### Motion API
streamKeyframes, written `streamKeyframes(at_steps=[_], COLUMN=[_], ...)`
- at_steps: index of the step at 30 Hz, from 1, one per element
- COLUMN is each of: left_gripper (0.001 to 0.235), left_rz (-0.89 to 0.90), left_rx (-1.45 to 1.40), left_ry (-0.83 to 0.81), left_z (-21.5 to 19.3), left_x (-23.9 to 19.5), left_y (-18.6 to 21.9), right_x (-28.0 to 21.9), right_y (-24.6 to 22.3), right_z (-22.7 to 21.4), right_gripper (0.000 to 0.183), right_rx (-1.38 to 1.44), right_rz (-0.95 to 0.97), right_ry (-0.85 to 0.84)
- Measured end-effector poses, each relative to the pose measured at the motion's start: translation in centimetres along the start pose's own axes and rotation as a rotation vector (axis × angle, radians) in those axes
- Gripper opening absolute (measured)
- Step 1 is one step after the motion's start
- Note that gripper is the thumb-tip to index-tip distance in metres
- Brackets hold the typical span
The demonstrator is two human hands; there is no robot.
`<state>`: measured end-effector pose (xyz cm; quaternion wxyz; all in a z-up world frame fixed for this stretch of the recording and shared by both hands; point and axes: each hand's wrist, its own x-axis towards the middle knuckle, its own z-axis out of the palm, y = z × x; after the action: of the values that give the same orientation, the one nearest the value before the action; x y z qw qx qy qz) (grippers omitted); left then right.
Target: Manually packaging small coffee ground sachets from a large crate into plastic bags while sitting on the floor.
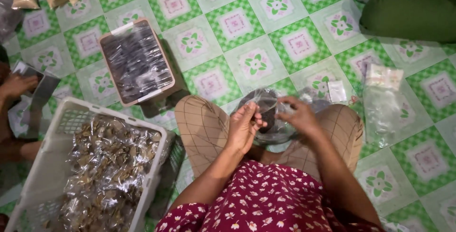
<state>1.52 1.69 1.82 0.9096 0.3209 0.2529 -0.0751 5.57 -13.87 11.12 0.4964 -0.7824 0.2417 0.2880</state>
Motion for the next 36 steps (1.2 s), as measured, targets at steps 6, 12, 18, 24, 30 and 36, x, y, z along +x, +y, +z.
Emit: streamKeyframes(at_steps=[6,12,18,24,30,36], left_gripper=[0.023,0.04,0.02,0.023,0.053,0.014], left_rz=[-0.073,-0.041,-0.054,-0.002,0.466,0.446], left_rx=[-0.031,-0.078,-0.041,-0.025,0.492,0.358], left_ry=[-0.12,-0.243,-0.228,-0.164,-0.301,-0.392], left_z=[1.9,2.4,3.4,2.2,6.3,6.7], left_x=[-1.1,-2.0,-3.1,-1.6,-4.6,-3.9], left_y=[0.4,0.5,0.8,0.0,4.6,4.9], right_x=[-1.2,-0.6,-2.2,-2.9,-3.5,-5.7], right_y=[0.3,0.0,-1.0,-1.6,-1.8,-3.2], right_z=[-3.6,-3.0,-3.5,-4.4,-4.1,-3.8], right_gripper=[0.056,0.013,0.013,0.013,0.01,0.034], right_rx=[-0.021,0.104,0.146,0.131,0.059,0.171], right_rz=[-1.078,-1.163,-1.053,-1.055,-1.051,-1.008], right_ry=[-0.128,-0.011,0.058,0.091,0.084,0.025])
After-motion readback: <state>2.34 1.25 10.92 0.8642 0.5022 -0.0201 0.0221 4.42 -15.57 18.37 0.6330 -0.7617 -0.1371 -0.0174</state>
